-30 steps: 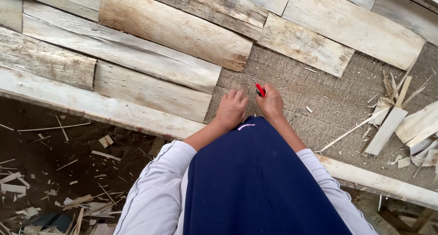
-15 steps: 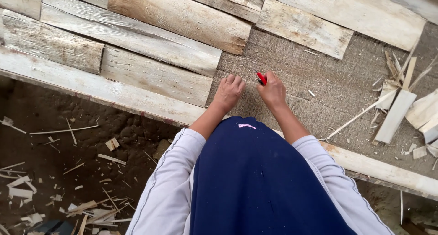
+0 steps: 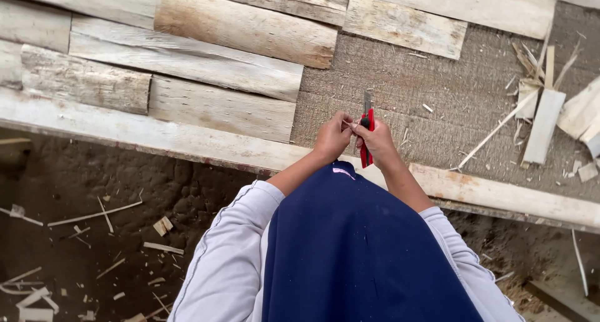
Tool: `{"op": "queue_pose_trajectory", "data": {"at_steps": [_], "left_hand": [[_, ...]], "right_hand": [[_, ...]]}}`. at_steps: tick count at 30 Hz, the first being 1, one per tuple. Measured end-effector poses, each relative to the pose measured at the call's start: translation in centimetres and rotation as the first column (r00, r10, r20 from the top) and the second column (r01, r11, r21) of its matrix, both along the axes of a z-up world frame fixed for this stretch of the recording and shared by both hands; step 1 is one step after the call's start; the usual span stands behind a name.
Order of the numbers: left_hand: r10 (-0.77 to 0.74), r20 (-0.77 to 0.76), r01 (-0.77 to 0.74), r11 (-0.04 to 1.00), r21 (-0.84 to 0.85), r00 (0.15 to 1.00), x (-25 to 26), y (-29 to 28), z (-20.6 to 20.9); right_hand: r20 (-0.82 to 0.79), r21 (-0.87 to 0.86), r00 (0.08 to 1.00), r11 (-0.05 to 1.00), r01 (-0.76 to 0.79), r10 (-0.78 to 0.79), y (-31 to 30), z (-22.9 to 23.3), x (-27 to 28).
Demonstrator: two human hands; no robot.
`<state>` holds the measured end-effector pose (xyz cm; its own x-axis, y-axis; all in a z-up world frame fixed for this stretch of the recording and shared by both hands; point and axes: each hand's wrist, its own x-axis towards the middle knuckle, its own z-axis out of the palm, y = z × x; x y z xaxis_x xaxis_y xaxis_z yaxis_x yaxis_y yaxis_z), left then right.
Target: The person uses a red utility knife to shave thin strips from the edges of wooden planks on a workbench. They repeatedly pick up planks, shave them, and place them back on the bench or into a pile.
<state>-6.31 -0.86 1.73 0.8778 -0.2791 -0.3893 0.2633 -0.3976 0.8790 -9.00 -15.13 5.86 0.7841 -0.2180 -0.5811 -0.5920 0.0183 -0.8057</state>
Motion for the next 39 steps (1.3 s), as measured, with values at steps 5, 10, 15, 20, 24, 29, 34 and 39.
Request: {"op": "queue_pose_trajectory", "data": {"at_steps": [5,10,15,20,24,29,34,39], "left_hand": [[-0.104,-0.033,0.099,0.986,-0.133,0.994,-1.5,-1.0,0.7],[-0.244,-0.012,0.241,0.963,-0.125,0.97,-4.1,-3.2,-2.8],[-0.294,-0.073,0.288,0.954,-0.08,0.953,-4.3,-5.8,-4.6],[-0.309,-0.109,0.294,0.946,-0.135,0.945,-5.6,-10.1,-3.3],[-0.357,-0.109,0.345,0.932,-0.112,0.928,-7.1,-16.8,-5.9],[-0.43,-0.113,0.434,0.901,0.016,0.896,-9.0,-27.4,-6.1],[-0.591,-0.037,0.562,0.742,0.365,0.805,-9.8,-36.7,-4.7],[-0.634,-0.027,0.515,0.602,0.61,0.773,-10.1,-43.2,1.4]], "right_hand": [[0.046,-0.125,0.999,0.992,0.024,-0.019,-1.9,-0.2,-2.5],[0.043,-0.296,0.999,0.955,0.028,-0.016,-4.0,3.8,-5.1],[-0.056,-0.503,0.998,0.864,-0.022,-0.007,-8.2,3.7,-7.0],[-0.149,-0.598,0.988,0.791,-0.126,0.045,-13.8,2.8,-8.5],[-0.196,-0.612,0.978,0.77,-0.18,0.073,-19.4,3.0,-10.4],[-0.221,-0.679,0.974,0.71,-0.185,0.043,-31.4,2.6,-14.1],[-0.165,-0.729,0.983,0.681,-0.065,-0.082,-43.9,-0.4,-16.5],[-0.273,-0.737,0.944,0.671,-0.081,-0.186,-53.4,-4.6,-15.9]]}}
